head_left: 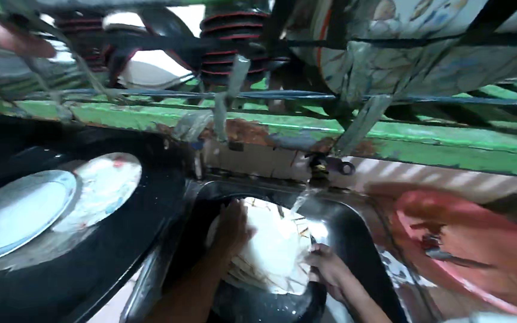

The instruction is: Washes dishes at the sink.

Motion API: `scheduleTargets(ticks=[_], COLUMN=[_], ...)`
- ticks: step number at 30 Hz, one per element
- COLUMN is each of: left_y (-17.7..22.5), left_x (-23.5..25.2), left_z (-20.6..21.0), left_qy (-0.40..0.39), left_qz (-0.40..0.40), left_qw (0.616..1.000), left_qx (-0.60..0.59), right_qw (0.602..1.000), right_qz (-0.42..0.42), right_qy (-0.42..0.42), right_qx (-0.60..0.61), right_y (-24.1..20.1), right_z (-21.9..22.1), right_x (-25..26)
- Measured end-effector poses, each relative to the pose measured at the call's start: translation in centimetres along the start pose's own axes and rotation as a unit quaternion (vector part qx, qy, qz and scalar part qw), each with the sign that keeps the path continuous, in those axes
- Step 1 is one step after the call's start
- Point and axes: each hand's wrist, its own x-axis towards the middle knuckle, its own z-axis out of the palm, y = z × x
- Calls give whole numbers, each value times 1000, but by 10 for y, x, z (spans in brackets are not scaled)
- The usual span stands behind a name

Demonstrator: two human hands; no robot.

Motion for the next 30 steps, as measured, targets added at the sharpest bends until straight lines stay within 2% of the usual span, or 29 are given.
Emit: scheduleTargets(ticks=[2,3,6,8,9,12,14,17,20,21,24,26,28,30], left_y=[21,37,61,56,52,51,67,93,68,55,30,26,31,37], left_x=[21,26,27,32,35,44,29,-25,-57,-57,-56,-65,-76,-78], left_z=[19,25,36,33,29,33,44,36,34,28,-9,-35,-75,-109], left_qy=[59,57,-66,-79,-50,-3,-41,-115,-6,15,5,84,97,136], left_qz=[-22,-8,148,216,208,101,112,222,282,277,259,216,69,-93], left_qw=[998,998,986,972,976,995,991,966,958,960,966,971,966,896], left_qx=[0,-12,-39,-43,-38,-25,-62,-72,-52,-41,-4,-58,-230,-412], right_qw=[999,998,995,993,993,996,997,998,994,991,970,943,918,879], right_qz=[-3,0,17,19,16,-5,-15,-30,-31,-24,-41,-89,-118,-110], right_qy=[8,6,-33,-52,-55,-42,-23,13,12,-3,-39,-58,-49,-21], right_qx=[42,56,89,102,99,84,73,46,102,135,235,317,376,463], right_y=[3,2,2,6,6,0,-2,-8,-21,-27,-45,-53,-68,-87], right_z=[7,8,0,-7,-8,-1,2,-5,-13,-13,-3,6,14,22], right_x=[-7,-10,-9,-9,-9,-7,-2,3,-6,-11,-27,-27,-20,-11])
